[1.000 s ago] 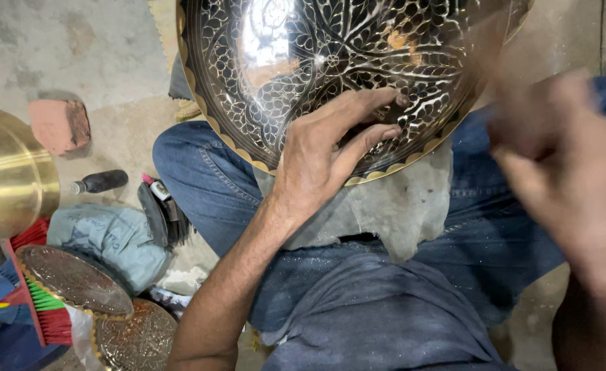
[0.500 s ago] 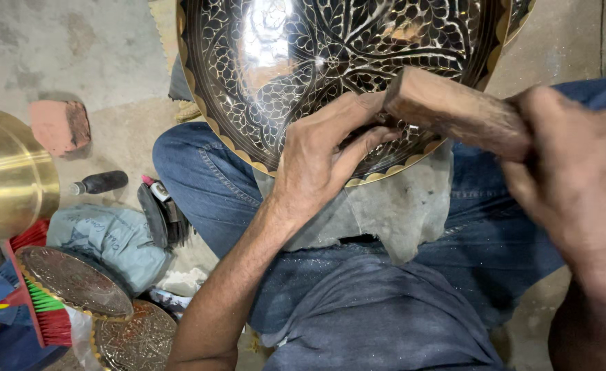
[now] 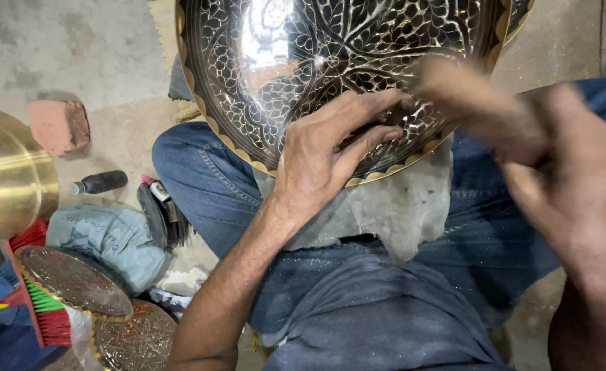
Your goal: The person is engraving a decorative pattern on a brass plate using a chisel and a wooden mallet. They hold the plate steady with one hand while striking the chisel with the mallet to create intricate designs.
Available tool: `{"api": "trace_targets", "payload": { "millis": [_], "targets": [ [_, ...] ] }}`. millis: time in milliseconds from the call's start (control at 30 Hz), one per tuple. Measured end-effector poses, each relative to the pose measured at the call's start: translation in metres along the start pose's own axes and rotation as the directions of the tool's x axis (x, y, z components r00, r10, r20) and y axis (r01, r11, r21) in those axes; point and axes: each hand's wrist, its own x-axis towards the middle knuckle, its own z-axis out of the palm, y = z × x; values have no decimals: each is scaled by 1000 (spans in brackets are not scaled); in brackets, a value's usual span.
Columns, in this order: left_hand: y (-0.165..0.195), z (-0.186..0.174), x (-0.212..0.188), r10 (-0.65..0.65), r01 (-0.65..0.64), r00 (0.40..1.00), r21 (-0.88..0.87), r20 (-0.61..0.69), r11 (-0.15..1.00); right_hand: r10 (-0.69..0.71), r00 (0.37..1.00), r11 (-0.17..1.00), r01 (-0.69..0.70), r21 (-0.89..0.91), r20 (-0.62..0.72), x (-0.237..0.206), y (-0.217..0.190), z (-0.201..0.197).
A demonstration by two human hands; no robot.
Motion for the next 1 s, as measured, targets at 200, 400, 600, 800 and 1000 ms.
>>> {"api": "trace_targets", "payload": {
  "millis": [200,400,600,800,1000],
  "targets": [
    [0,-1,0,3,-3,1000,12,10,1000,-68,998,997,68,-25,-7,0,-7,-3],
    [-1,1,-1,10,-10,1000,30,4,999,-119,993,990,117,-74,-14,3,-12,-5],
    [-2,2,-1,-4,3,1000,71,12,997,-174,983,980,167,-105,-61,3,-16,-6],
    [0,1,-1,-4,3,1000,55,13,998,-203,979,947,193,-255,-12,1,-7,-2],
    [1,0,-3,-12,11,1000,37,13,999,-176,984,948,163,-273,-24,-3,1,6]
  ]
}}
